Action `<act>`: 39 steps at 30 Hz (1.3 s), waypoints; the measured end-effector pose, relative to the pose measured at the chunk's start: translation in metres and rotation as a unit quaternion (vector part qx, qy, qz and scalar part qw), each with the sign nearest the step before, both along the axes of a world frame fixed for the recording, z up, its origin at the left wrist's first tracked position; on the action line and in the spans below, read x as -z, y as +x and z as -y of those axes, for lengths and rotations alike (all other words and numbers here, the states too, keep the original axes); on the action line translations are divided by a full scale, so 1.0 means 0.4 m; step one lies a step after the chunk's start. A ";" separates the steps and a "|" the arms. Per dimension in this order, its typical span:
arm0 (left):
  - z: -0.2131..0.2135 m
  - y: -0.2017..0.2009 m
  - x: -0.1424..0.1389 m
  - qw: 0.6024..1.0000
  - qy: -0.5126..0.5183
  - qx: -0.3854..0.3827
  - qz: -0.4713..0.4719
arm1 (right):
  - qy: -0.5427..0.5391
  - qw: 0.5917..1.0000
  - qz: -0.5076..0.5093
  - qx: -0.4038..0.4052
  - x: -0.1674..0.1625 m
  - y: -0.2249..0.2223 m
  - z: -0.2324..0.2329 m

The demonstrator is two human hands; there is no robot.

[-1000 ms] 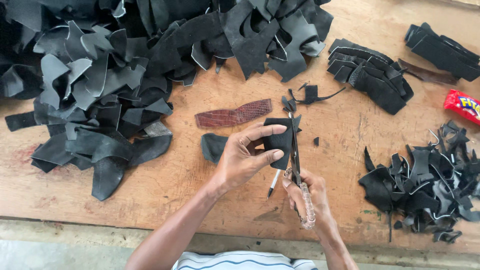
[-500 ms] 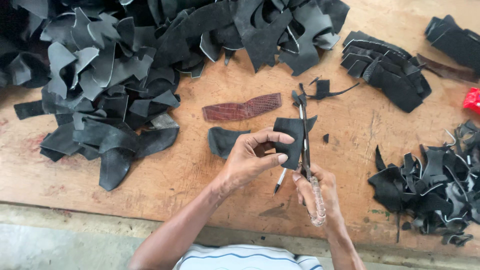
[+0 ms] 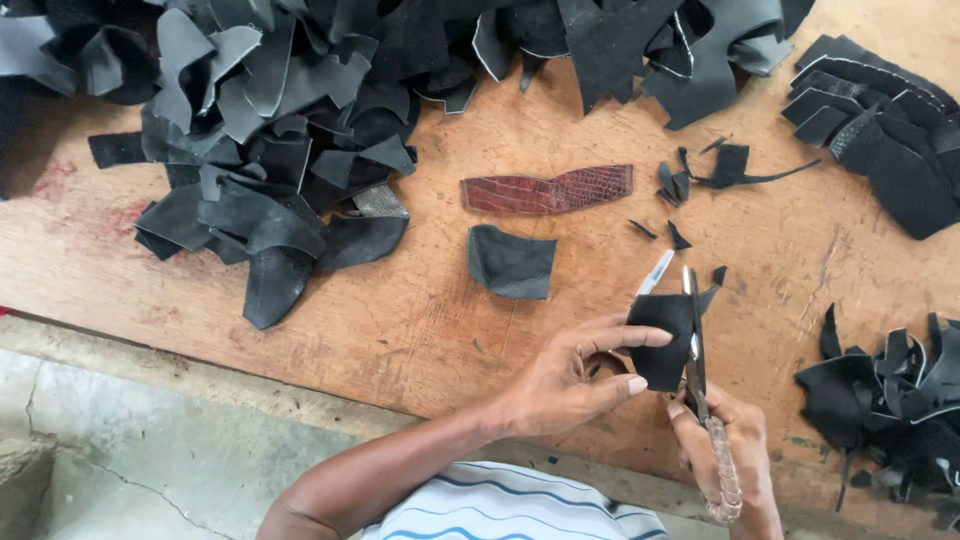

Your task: The person uses a pen to mark a pattern on a black leather piece, then cuts along the marked lines with shears. The person repeats this process on multiple leather pieces, trimming and shaping them on a wooden workbench.

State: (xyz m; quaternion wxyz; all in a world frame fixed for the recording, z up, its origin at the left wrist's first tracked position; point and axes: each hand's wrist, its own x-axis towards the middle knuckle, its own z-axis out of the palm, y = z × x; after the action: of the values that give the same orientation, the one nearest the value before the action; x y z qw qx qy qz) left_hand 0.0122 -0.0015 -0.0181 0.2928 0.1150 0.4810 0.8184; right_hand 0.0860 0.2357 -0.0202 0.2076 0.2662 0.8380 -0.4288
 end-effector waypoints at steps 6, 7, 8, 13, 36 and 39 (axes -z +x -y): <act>0.009 0.014 0.003 0.998 -0.049 -0.042 0.027 | 0.114 0.991 -0.050 -0.046 -0.061 -0.052 0.063; 0.012 0.016 0.000 0.996 -0.062 -0.060 0.039 | 0.151 0.987 -0.025 -0.050 -0.083 -0.072 0.064; 0.015 0.016 -0.003 0.995 -0.054 -0.069 0.043 | 0.189 0.981 -0.001 -0.051 -0.103 -0.094 0.066; 0.050 0.012 -0.027 0.994 0.010 -0.046 0.097 | 0.259 0.962 0.064 -0.066 -0.140 -0.194 0.070; 0.150 0.033 0.017 0.751 -0.540 -0.097 -0.367 | 0.063 0.859 -0.304 -0.407 -0.072 -0.309 0.191; 0.146 0.033 0.021 0.743 -0.549 -0.085 -0.373 | 0.060 0.863 -0.298 -0.403 -0.058 -0.309 0.185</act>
State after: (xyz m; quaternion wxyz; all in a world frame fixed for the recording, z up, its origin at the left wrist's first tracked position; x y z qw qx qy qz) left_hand 0.0255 -0.0599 -0.0264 0.0316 0.1884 0.9258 0.3261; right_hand -0.0377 0.1616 0.0031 0.0863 -0.2230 0.9182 -0.3159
